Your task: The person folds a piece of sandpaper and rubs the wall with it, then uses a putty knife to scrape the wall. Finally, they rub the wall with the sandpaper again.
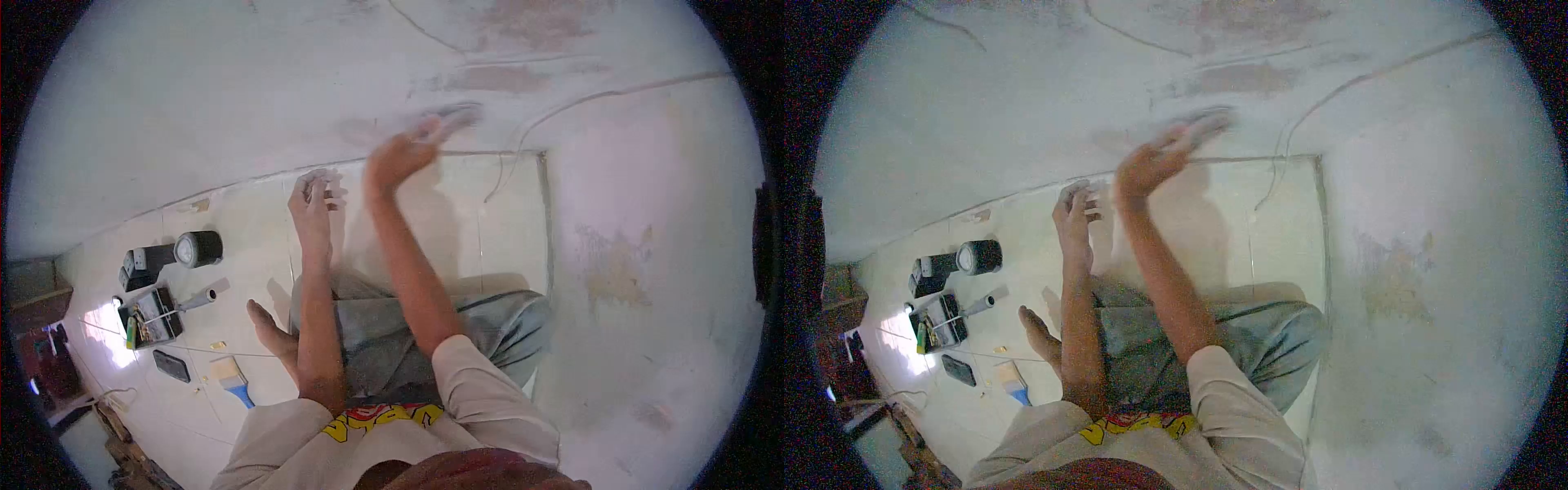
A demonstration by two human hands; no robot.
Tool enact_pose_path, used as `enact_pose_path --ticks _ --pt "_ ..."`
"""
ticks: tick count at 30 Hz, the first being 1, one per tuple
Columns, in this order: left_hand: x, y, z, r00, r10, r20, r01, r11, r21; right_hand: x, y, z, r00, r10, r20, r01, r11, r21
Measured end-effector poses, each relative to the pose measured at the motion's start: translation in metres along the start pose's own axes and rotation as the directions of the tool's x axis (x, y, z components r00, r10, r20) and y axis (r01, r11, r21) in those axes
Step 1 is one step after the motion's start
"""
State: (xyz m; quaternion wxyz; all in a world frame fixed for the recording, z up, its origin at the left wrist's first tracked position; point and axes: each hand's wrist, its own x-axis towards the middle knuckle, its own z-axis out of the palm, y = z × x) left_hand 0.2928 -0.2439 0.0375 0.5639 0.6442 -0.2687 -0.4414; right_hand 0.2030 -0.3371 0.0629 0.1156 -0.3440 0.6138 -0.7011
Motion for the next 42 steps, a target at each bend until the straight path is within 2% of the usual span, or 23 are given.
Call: enact_pose_path --ticks 2,4,7,8,9,11,12,14,15,17,19,21,25,27,29,31,32,34,35,37,39,42 --pt "0.005 -0.002 -0.004 1.0 -0.008 -0.014 0.008 1.0 0.022 -0.015 -0.011 0.004 1.0 0.02 0.024 -0.019 0.999 -0.033" --pt "0.003 -0.003 -0.013 1.0 0.015 -0.015 -0.015 1.0 0.017 -0.017 -0.021 0.003 0.987 0.125 0.101 -0.137 0.982 0.128" --pt "0.0 0.002 -0.018 0.999 -0.01 -0.049 0.01 1.0 -0.008 0.021 0.024 -0.005 0.982 0.175 0.071 -0.181 0.979 0.09" --pt "0.0 0.002 -0.02 0.998 -0.011 -0.064 0.01 1.0 -0.012 0.036 -0.007 -0.028 0.939 0.337 0.064 -0.338 0.941 0.007" --pt "0.001 0.003 -0.021 0.998 -0.009 -0.068 0.008 1.0 -0.014 0.062 0.04 -0.035 0.998 0.059 -0.018 -0.059 0.997 -0.046" --pt "0.001 0.006 -0.018 0.997 -0.011 -0.078 0.009 1.0 -0.025 0.101 -0.001 -0.055 0.972 0.234 0.0 -0.225 0.933 0.279" --pt "0.001 0.007 -0.015 0.996 -0.016 -0.086 0.015 1.0 -0.017 0.106 0.004 -0.055 0.973 0.229 0.007 -0.222 0.935 0.277" --pt "0.001 0.008 -0.008 0.996 -0.025 -0.091 0.024 1.0 -0.011 0.109 0.02 -0.053 0.995 0.086 -0.049 -0.074 0.976 0.204" --pt "0.0 0.007 -0.005 0.998 -0.036 -0.06 0.034 0.999 -0.022 0.102 0.015 -0.053 0.995 0.085 -0.051 -0.073 0.977 0.199" --pt "0.0 0.003 -0.004 0.999 -0.048 -0.021 0.047 0.998 -0.032 0.075 -0.002 -0.044 0.98 0.198 -0.027 -0.191 0.967 0.166" --pt "0.002 -0.002 -0.007 1.0 -0.022 0.014 0.023 0.998 -0.067 0.045 0.014 -0.025 0.995 0.061 -0.079 -0.06 0.998 0.014" --pt "0.0 0.003 -0.009 1.0 -0.016 -0.015 0.016 0.999 -0.033 0.006 0.003 -0.004 0.994 -0.088 -0.06 0.086 0.996 -0.038" --pt "0.0 0.006 -0.008 0.999 -0.017 -0.051 0.017 1.0 0.002 -0.02 0.001 0.011 0.985 -0.171 0.018 0.17 0.985 0.019" --pt "0.001 0.005 -0.011 0.998 -0.009 -0.059 0.008 1.0 -0.014 -0.004 0.013 0.003 0.976 -0.217 -0.006 0.214 0.966 -0.144" --pt "0.002 0.004 -0.016 0.997 -0.01 -0.081 0.008 1.0 -0.03 0.019 0.039 -0.01 0.997 0.075 -0.024 -0.079 0.949 -0.305" --pt "0.007 0.002 -0.019 0.996 -0.05 -0.076 0.045 0.997 -0.062 0.06 0.009 -0.033 0.999 -0.023 -0.029 0.021 0.998 -0.059" --pt "0.009 0.001 -0.02 0.995 -0.054 -0.087 0.048 0.996 -0.072 0.071 0.01 -0.038 1.0 -0.027 -0.015 0.026 0.998 -0.059" --pt "0.01 -0.001 -0.018 0.996 -0.055 -0.072 0.049 0.995 -0.086 0.086 0.011 -0.043 0.983 -0.164 -0.084 0.159 0.985 -0.069" --pt "0.009 -0.001 -0.018 0.996 -0.056 -0.068 0.05 0.994 -0.092 0.081 0.016 -0.04 0.982 -0.171 -0.084 0.165 0.984 -0.072" --pt "0.01 -0.003 -0.017 0.997 -0.046 -0.069 0.041 0.997 -0.067 0.058 0.025 -0.028 0.997 -0.036 -0.064 0.027 0.992 -0.123" --pt "0.01 -0.004 -0.015 0.998 -0.039 -0.053 0.036 0.997 -0.071 0.02 0.004 -0.016 0.996 -0.084 0.003 0.084 0.984 -0.16" --pt "0.005 0.006 -0.012 0.998 -0.032 -0.054 0.029 0.999 -0.043 -0.023 0.003 0.012 0.995 -0.086 -0.06 0.08 0.993 -0.091"
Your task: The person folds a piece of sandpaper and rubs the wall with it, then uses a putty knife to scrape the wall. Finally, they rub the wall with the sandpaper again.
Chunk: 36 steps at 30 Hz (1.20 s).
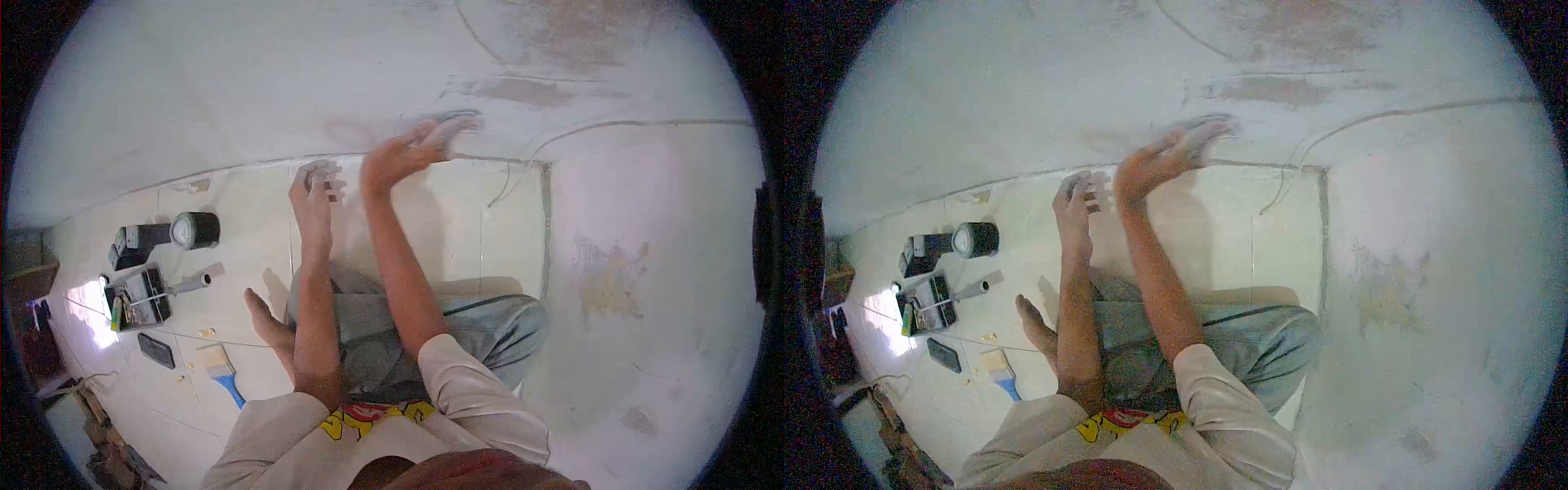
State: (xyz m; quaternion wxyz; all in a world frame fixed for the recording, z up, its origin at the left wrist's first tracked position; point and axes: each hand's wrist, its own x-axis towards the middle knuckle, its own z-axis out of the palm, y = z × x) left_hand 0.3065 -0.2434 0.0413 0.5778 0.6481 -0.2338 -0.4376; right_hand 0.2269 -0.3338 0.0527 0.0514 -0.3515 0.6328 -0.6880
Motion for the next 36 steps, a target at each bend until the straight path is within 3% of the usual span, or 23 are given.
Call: enact_pose_path --ticks 3,5,7,8,9,10,12,15,17,19,22,27,29,31,34,36 --pt "-0.004 0.002 -0.002 1.0 0.001 -0.023 -0.001 1.0 0.019 -0.003 0.005 0.002 0.996 0.082 0.039 -0.083 0.996 0.012" --pt "0.002 -0.001 -0.005 1.0 0.0 -0.023 0.0 1.0 0.019 0.019 0.043 -0.002 0.985 -0.172 -0.002 0.163 0.933 -0.322" --pt "0.003 -0.006 -0.011 0.999 0.027 -0.025 -0.028 1.0 -0.001 0.066 0.038 -0.026 0.956 -0.291 -0.041 0.277 0.94 -0.199" --pt "0.001 -0.004 -0.01 0.999 0.025 -0.031 -0.025 1.0 -0.002 0.095 0.021 -0.049 0.995 -0.007 0.095 0.027 0.978 -0.206" --pt "-0.001 0.0 -0.007 0.999 0.031 -0.026 -0.031 0.999 -0.007 0.117 0.007 -0.067 0.935 0.274 0.225 -0.218 0.945 -0.245" --pt "-0.003 0.002 -0.005 0.999 0.036 -0.021 -0.036 0.999 -0.01 0.124 0.009 -0.07 0.934 0.27 0.232 -0.213 0.946 -0.244" --pt "-0.003 0.001 -0.001 0.999 0.024 -0.023 -0.024 1.0 0.007 0.134 0.013 -0.065 0.971 0.241 0.006 -0.24 0.968 0.071" --pt "-0.001 -0.002 0.002 1.0 0.009 0.008 -0.01 0.999 0.037 0.119 0.044 -0.05 0.978 0.209 0.001 -0.209 0.978 -0.025" --pt "-0.002 -0.004 0.004 0.999 0.001 0.042 -0.003 0.999 0.051 0.075 0.01 -0.042 0.985 0.157 0.076 -0.147 0.981 -0.125" --pt "-0.002 -0.005 0.003 1.0 0.01 0.023 -0.012 0.999 0.05 0.033 -0.003 -0.019 0.975 0.202 0.092 -0.214 0.965 0.15" --pt "-0.001 -0.012 -0.003 0.994 0.073 0.082 -0.076 0.996 0.045 0.012 -0.017 -0.013 0.956 0.262 0.131 -0.272 0.96 0.063" --pt "0.001 -0.009 -0.006 1.0 0.005 0.002 -0.005 0.998 0.061 0.034 0.007 -0.014 0.98 0.162 0.113 -0.182 0.962 0.204" --pt "-0.001 -0.004 -0.006 0.998 -0.031 -0.048 0.033 0.999 0.034 0.066 0.018 -0.034 0.979 0.155 0.132 -0.168 0.981 0.093" --pt "-0.004 -0.001 -0.005 1.0 0.022 0.014 -0.022 0.999 0.035 0.102 0.029 -0.048 0.996 0.08 0.034 -0.076 0.99 -0.12" --pt "-0.006 0.002 0.0 0.999 -0.007 0.034 0.007 1.0 0.001 0.104 0.015 -0.047 0.993 0.122 -0.01 -0.122 0.985 -0.122" --pt "-0.009 0.005 0.004 0.999 0.001 0.037 -0.001 1.0 0.003 0.064 0.053 -0.028 1.0 -0.024 -0.005 0.023 0.989 -0.146"
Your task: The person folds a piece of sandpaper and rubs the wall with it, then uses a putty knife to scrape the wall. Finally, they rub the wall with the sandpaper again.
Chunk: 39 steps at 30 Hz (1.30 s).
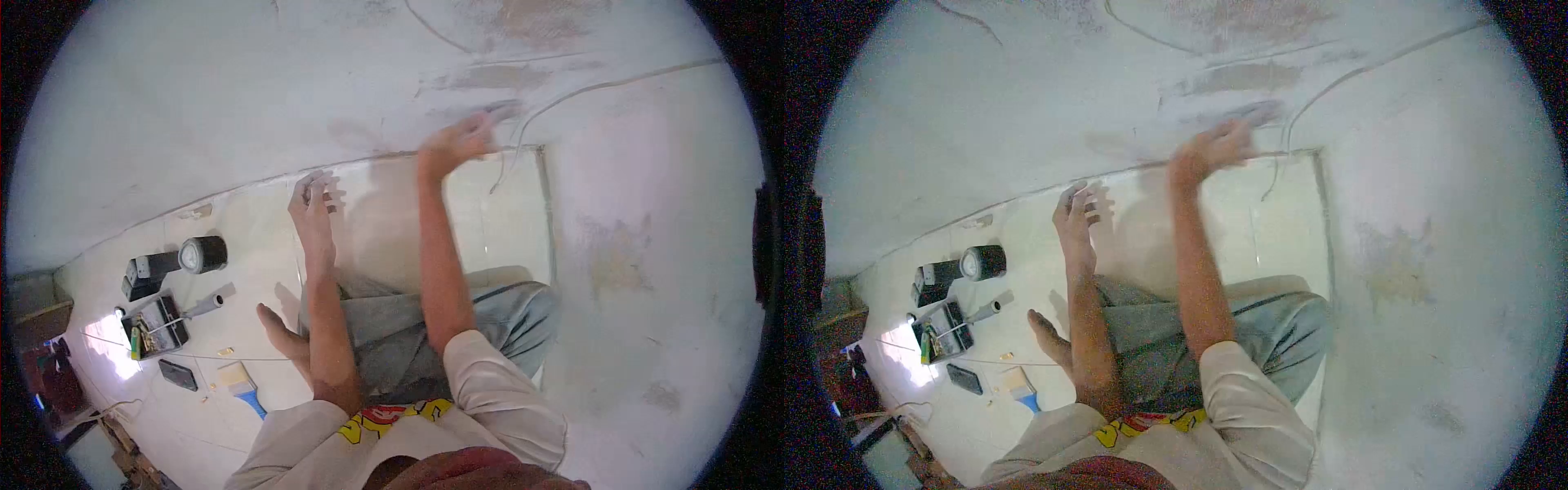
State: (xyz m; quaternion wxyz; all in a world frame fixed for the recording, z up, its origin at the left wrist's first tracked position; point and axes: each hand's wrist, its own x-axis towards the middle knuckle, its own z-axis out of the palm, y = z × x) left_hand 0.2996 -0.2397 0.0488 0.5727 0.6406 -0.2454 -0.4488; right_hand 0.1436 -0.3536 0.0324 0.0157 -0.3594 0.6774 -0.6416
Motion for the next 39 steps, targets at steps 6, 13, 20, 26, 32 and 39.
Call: enact_pose_path --ticks 6,13,20,26,32,39 --pt "0.003 -0.008 -0.001 0.999 0.037 0.018 -0.038 0.998 0.042 -0.076 -0.059 0.006 0.93 0.239 0.28 -0.24 0.97 -0.031" --pt "0.0 -0.004 -0.001 1.0 0.02 0.0 -0.02 1.0 -0.024 0.017 -0.01 -0.006 0.972 0.228 0.05 -0.231 0.971 0.066" --pt "0.002 -0.009 0.009 0.999 -0.023 0.038 0.025 0.999 -0.035 0.04 -0.031 -0.026 0.994 0.105 -0.02 -0.105 0.994 0.043" --pt "0.0 -0.005 0.008 1.0 0.011 0.018 -0.011 1.0 0.012 -0.042 -0.065 -0.004 0.99 0.103 0.094 -0.108 0.993 0.049" --pt "-0.001 -0.002 -0.001 1.0 0.026 -0.001 -0.026 1.0 0.008 0.019 -0.013 -0.007 0.987 0.161 0.027 -0.163 0.984 0.075" --pt "0.004 -0.011 0.007 1.0 0.003 0.025 -0.004 1.0 0.011 0.066 -0.024 -0.034 0.972 0.221 0.076 -0.233 0.937 0.259"
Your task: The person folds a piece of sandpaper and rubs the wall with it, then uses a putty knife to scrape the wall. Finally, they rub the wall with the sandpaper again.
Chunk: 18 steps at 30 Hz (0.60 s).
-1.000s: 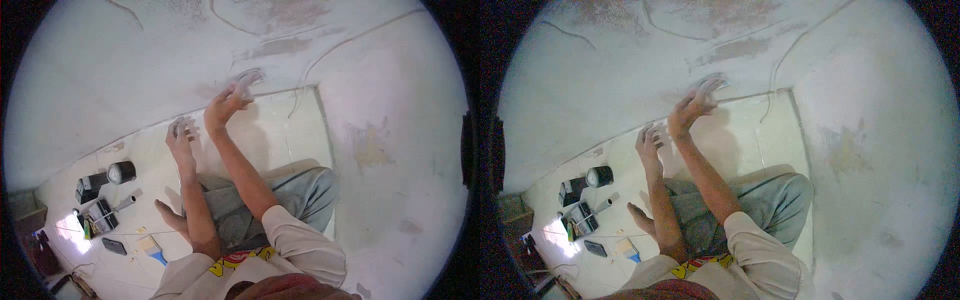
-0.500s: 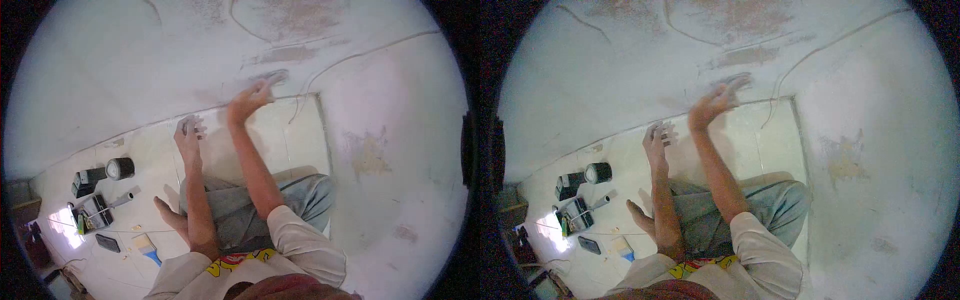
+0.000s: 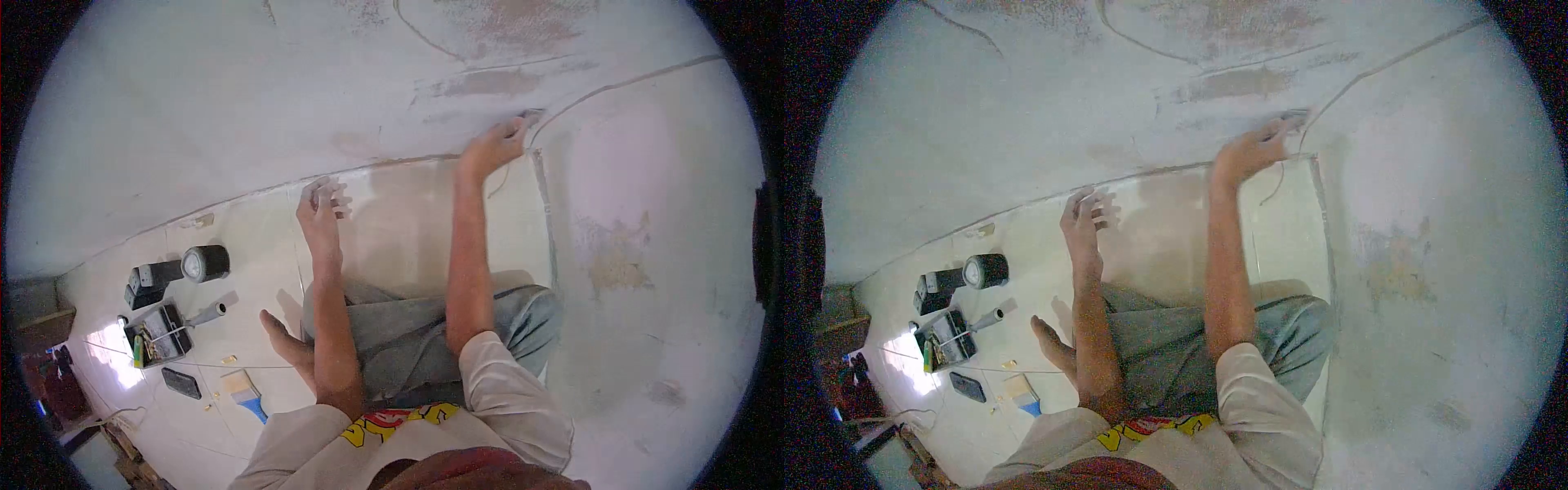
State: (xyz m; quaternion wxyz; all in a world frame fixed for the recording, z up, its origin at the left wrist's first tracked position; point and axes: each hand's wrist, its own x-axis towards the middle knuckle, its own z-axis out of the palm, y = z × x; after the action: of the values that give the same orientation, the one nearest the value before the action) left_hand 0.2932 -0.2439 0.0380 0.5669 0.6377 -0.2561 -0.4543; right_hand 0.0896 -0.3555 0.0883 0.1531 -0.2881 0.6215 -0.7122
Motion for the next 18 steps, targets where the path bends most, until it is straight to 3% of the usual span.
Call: enact_pose_path --ticks 1,3,6,8,9,11,13,14,15,18 --pt "-0.001 0.001 0.002 1.0 -0.005 0.02 0.005 1.0 -0.004 -0.01 0.009 0.004 0.991 0.124 0.049 -0.125 0.992 0.027" --pt "-0.002 0.001 0.001 0.999 -0.012 0.043 0.012 1.0 0.0 -0.053 0.027 0.025 0.998 -0.004 0.058 0.009 0.996 -0.087" --pt "-0.001 0.0 -0.004 0.999 0.023 0.027 -0.023 1.0 0.014 -0.11 -0.007 0.047 0.99 -0.127 -0.057 0.119 0.984 -0.132" --pt "0.004 -0.005 -0.007 1.0 0.021 -0.006 -0.021 0.999 0.047 -0.126 -0.023 0.044 0.983 0.145 0.109 -0.125 0.978 -0.168" --pt "0.003 -0.003 -0.006 1.0 0.02 -0.002 -0.02 0.999 0.047 -0.121 -0.008 0.043 0.995 -0.024 0.102 0.055 0.945 -0.323" --pt "-0.001 0.007 -0.007 1.0 0.0 -0.017 0.001 0.999 0.054 -0.085 0.013 0.042 0.992 -0.125 0.03 0.128 0.98 -0.155" --pt "-0.002 0.007 -0.011 1.0 0.015 -0.027 -0.014 0.999 0.032 -0.043 0.02 0.014 0.989 -0.148 0.029 0.149 0.928 -0.34" --pt "-0.002 0.007 -0.013 0.999 0.033 -0.033 -0.032 0.999 0.007 -0.019 0.006 0.009 0.997 -0.049 -0.055 0.045 0.996 -0.077" --pt "-0.002 0.007 -0.014 0.998 0.03 -0.058 -0.03 1.0 0.003 -0.003 -0.009 0.009 0.991 0.075 -0.109 -0.053 0.979 0.197" --pt "0.002 0.003 -0.011 0.998 0.0 -0.068 0.0 1.0 0.004 0.009 0.01 0.001 0.999 0.03 0.03 -0.034 0.986 0.16"
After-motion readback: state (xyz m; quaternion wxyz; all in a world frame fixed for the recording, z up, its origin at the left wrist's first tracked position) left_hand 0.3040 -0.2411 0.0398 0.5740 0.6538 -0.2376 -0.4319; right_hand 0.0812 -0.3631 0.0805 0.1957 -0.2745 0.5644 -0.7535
